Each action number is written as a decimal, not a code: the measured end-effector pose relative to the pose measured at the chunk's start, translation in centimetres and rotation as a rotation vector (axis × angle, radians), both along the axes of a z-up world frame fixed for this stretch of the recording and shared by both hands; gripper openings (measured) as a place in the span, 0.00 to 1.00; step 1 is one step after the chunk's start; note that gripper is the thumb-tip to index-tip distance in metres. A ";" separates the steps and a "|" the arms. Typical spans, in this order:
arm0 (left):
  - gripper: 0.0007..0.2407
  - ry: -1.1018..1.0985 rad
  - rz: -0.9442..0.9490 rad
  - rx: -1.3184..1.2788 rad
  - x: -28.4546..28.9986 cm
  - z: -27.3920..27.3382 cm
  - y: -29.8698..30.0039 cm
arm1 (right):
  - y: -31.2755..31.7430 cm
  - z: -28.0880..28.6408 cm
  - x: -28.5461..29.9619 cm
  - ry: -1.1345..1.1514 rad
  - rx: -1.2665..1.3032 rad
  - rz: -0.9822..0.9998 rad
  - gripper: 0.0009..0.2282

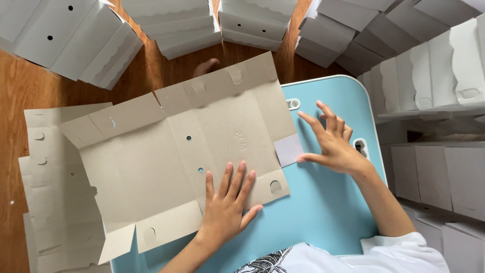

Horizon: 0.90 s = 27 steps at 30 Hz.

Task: The person folds a flat cardboard template into a box by bending the sides and tucking in the tabs by hand, then places the finished box onto a large stack of similar boxes.

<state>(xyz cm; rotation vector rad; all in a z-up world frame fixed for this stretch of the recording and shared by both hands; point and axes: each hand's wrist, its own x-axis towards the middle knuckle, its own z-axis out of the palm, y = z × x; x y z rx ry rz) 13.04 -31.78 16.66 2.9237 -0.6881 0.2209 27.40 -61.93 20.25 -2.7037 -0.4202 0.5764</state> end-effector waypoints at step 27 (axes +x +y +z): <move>0.33 0.801 -0.073 0.333 2.0 6.5 -2.6 | 12.4 -3.3 3.2 -0.261 -0.541 0.716 0.65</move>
